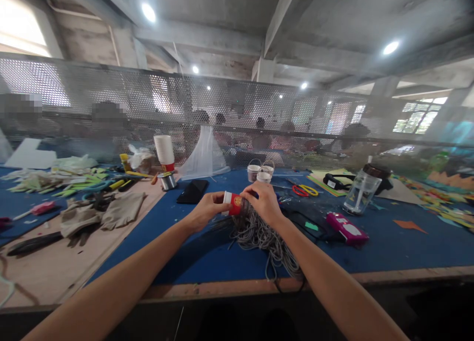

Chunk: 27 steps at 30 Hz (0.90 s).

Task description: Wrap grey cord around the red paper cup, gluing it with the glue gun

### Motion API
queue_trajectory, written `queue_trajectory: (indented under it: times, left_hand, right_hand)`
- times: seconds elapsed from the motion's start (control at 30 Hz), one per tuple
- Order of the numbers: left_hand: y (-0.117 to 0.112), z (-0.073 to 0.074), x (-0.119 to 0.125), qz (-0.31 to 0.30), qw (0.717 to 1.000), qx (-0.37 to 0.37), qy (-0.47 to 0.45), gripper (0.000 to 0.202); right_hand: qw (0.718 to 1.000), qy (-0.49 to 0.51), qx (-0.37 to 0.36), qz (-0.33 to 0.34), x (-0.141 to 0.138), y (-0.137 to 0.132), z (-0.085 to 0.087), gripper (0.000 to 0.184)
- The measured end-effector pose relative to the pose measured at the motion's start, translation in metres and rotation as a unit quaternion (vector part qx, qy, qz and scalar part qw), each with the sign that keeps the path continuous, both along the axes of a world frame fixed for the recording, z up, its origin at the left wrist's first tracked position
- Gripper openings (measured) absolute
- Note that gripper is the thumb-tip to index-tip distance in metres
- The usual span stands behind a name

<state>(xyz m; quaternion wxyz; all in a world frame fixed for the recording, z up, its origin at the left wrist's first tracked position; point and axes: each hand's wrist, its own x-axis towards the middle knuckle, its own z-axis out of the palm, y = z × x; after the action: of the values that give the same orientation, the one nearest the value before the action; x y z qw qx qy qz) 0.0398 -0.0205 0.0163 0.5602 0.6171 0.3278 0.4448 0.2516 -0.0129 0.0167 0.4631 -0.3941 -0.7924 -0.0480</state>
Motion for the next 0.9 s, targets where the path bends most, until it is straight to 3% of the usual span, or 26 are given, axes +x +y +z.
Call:
queue_trajectory:
  times: [0.63,0.9]
  left_hand:
    - [-0.0032,0.0035,0.001,-0.002,1.0,0.013,0.016,0.03]
    - [0.0023,-0.0034,-0.0007,-0.007,1.0,0.011,-0.01,0.035]
  right_hand:
    - [1.0,0.007,-0.011,-0.007,-0.0003,0.0027,-0.001,0.014]
    - [0.998,0.052,-0.013,0.025,0.0029,0.0061,0.0001,0.017]
